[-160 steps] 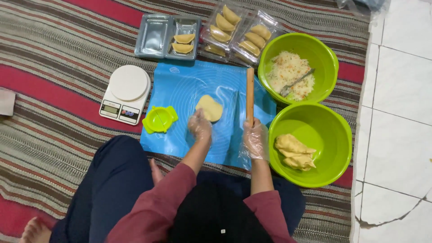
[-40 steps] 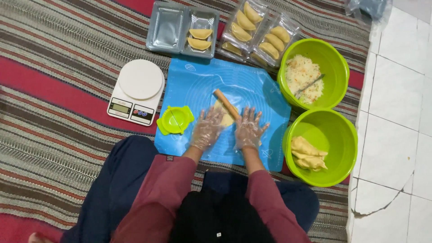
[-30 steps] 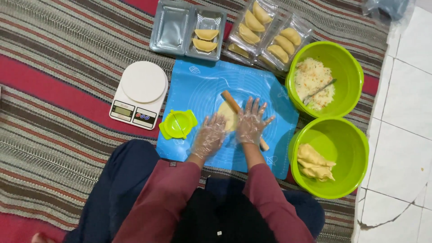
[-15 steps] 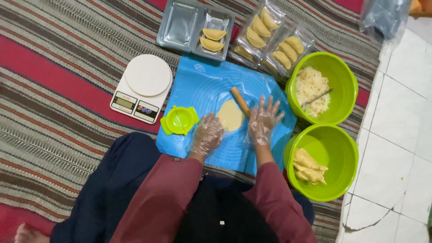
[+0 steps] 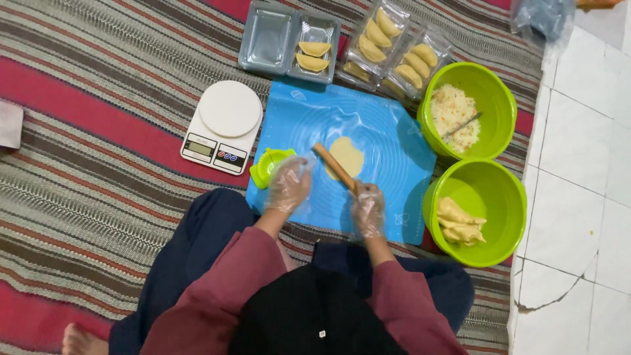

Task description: Rolling out small pieces of dough with a rolling pin and placing them into a pastry mold.

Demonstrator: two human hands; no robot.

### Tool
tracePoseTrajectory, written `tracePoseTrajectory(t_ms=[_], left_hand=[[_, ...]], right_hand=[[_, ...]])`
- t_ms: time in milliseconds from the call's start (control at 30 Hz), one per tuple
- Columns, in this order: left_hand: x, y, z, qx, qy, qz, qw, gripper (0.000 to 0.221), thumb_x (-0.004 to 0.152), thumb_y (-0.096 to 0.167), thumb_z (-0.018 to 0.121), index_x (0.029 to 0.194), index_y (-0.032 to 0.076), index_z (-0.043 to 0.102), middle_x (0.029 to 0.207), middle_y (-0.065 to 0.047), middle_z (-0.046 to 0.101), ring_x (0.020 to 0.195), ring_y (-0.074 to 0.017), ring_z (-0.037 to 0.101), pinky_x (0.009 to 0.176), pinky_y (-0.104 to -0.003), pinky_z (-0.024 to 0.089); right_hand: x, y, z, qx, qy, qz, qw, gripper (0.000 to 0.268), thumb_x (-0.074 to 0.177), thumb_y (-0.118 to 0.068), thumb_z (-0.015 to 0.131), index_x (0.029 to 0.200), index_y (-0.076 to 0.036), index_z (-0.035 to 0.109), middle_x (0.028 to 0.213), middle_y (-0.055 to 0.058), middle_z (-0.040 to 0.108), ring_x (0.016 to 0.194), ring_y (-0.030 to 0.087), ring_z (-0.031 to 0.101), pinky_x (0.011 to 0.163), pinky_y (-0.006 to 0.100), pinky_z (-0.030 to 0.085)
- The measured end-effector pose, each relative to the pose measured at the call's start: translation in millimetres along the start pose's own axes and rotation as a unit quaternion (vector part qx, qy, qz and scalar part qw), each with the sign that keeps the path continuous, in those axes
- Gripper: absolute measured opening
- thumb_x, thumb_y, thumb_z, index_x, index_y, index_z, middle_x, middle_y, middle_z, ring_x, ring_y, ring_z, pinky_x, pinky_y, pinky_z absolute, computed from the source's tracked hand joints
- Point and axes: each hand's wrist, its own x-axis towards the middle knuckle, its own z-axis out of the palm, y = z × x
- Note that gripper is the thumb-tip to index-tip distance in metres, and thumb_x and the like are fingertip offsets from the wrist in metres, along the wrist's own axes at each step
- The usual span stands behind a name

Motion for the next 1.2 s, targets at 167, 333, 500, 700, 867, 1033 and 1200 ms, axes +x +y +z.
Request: tracePoseTrajectory(t_ms=[167,333,500,700,867,1033,1200], left_hand=[[44.3,-15.8,10.7,0.118,0.115,0.144,0.976,0.024,0.098,0.032,0.065,0.119,0.022,0.071,0.106,-0.001,0.073,0.112,-0.0189,0.067,0.108,-0.037,0.046],[65.6,23.4,-33.3,-0.026,0.098,0.057,0.993,0.019,0.088,0.034,0.073,0.101,0.021,0.074,0.09,0.0,0.073,0.093,-0.0201,0.072,0.091,-0.034,0.056],[86.9,53.1,-67.4,-0.101,0.049,0.029,0.993,0.016,0.092,0.03,0.07,0.096,0.016,0.074,0.086,-0.003,0.075,0.09,-0.0229,0.074,0.088,-0.036,0.057],[80.9,48.1,-51.8,-0.074,0.114,0.047,0.99,0.017,0.092,0.03,0.072,0.099,0.014,0.076,0.089,-0.004,0.075,0.092,-0.0226,0.073,0.091,-0.036,0.055],[82.2,41.8,-44.0,-0.068,0.117,0.036,0.99,0.018,0.092,0.034,0.073,0.098,0.017,0.076,0.089,-0.001,0.075,0.093,-0.0196,0.073,0.091,-0.035,0.055],[82.1,45.6,-47.6,-0.064,0.124,0.036,0.99,0.016,0.092,0.035,0.072,0.098,0.019,0.075,0.09,0.001,0.075,0.093,-0.0185,0.072,0.091,-0.034,0.055],[88.1,50.6,-65.7,-0.088,0.096,0.023,0.991,0.015,0.092,0.029,0.073,0.099,0.016,0.075,0.091,-0.004,0.076,0.092,-0.0233,0.073,0.087,-0.039,0.056]], right_hand=[[16.1,-46.1,2.1,-0.074,0.012,0.025,0.997,0.034,0.101,-0.05,0.054,0.131,-0.04,0.066,0.139,0.004,0.057,0.129,0.032,0.053,0.099,0.051,0.042],[42.2,-50.0,17.8,-0.188,-0.076,0.049,0.978,0.058,0.104,-0.047,0.048,0.159,-0.029,0.04,0.168,0.011,0.035,0.153,0.043,0.029,0.111,0.081,0.019],[56.8,-49.4,31.2,-0.247,-0.073,0.056,0.965,0.065,0.103,-0.044,0.053,0.162,-0.023,0.036,0.17,0.014,0.03,0.154,0.047,0.025,0.107,0.088,0.015],[87.2,-83.0,-7.7,-0.192,-0.149,0.101,0.965,0.063,0.105,-0.039,0.043,0.164,-0.024,0.028,0.17,0.015,0.025,0.155,0.047,0.019,0.106,0.087,0.018],[107.9,-92.0,-22.1,-0.18,-0.193,0.135,0.955,0.063,0.107,-0.039,0.041,0.166,-0.023,0.023,0.171,0.017,0.022,0.156,0.047,0.014,0.108,0.086,0.014],[124.3,-101.0,-29.9,-0.166,-0.225,0.168,0.945,0.059,0.11,-0.035,0.03,0.166,-0.024,0.019,0.171,0.017,0.019,0.157,0.045,0.011,0.111,0.083,0.012],[137.0,-85.2,-9.2,-0.171,-0.185,0.157,0.955,0.062,0.109,-0.033,0.04,0.167,-0.022,0.021,0.171,0.019,0.022,0.157,0.047,0.012,0.109,0.084,0.015]])
